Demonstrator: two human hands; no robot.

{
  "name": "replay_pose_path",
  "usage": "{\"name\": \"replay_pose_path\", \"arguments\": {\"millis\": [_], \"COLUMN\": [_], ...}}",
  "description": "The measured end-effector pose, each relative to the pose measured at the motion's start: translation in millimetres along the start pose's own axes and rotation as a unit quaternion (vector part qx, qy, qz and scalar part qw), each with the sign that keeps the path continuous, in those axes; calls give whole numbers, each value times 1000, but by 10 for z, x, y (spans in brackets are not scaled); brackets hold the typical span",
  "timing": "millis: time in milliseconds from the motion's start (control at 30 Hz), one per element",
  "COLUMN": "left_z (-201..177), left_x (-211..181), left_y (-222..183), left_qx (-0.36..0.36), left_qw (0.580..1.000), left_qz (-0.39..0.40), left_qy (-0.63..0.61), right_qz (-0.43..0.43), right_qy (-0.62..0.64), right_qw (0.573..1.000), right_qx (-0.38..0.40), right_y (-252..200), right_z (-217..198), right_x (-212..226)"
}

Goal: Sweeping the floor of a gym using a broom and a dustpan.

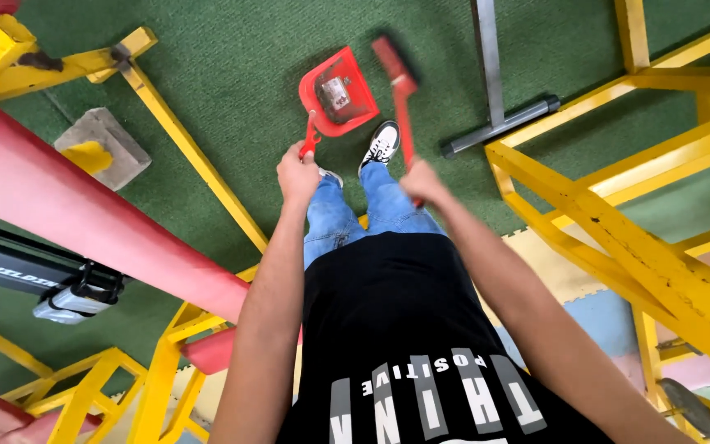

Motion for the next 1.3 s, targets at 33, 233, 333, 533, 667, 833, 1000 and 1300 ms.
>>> {"name": "replay_pose_path", "arguments": {"millis": [33, 233, 333, 533, 667, 833, 1000, 1300], "left_z": [-123, -324, -287, -393, -462, -551, -453, -780], "left_x": [-233, -593, -498, -473, -416, -399, 80, -268], "left_y": [0, 5, 43, 43, 118, 318, 520, 348], "left_qx": [0, 73, 86, 116, 130, 198, 166, 432], "left_qw": [1000, 987, 985, 983, 984, 974, 973, 900], "left_qz": [1, -127, -129, -126, -101, -85, 162, 48], "left_qy": [1, -66, -72, -69, -72, -73, 14, 14], "right_qz": [0, 101, 83, 116, 42, 96, 111, 186], "right_qy": [1, 153, 147, 38, -19, 62, 189, 361], "right_qw": [1000, 977, 985, 989, 996, 993, 975, 913], "right_qx": [0, 112, 46, -86, -79, 29, 47, -41], "right_y": [-251, -696, -356, 47, 93, -778, -935, -1588], "right_z": [-209, -1050, -1197, -778, 386, 392, 330, 768], "right_x": [199, 147, -191, -174, -262, 775, 822, 550]}}
Point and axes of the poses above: each hand's wrist, its own y-axis towards the middle knuckle, its own z-axis out of the palm, x = y × z, the point moved 3 cm from there along y, towards the middle knuckle, and after that the axes turned 8 degrees about -x, right-handed, at the moved point
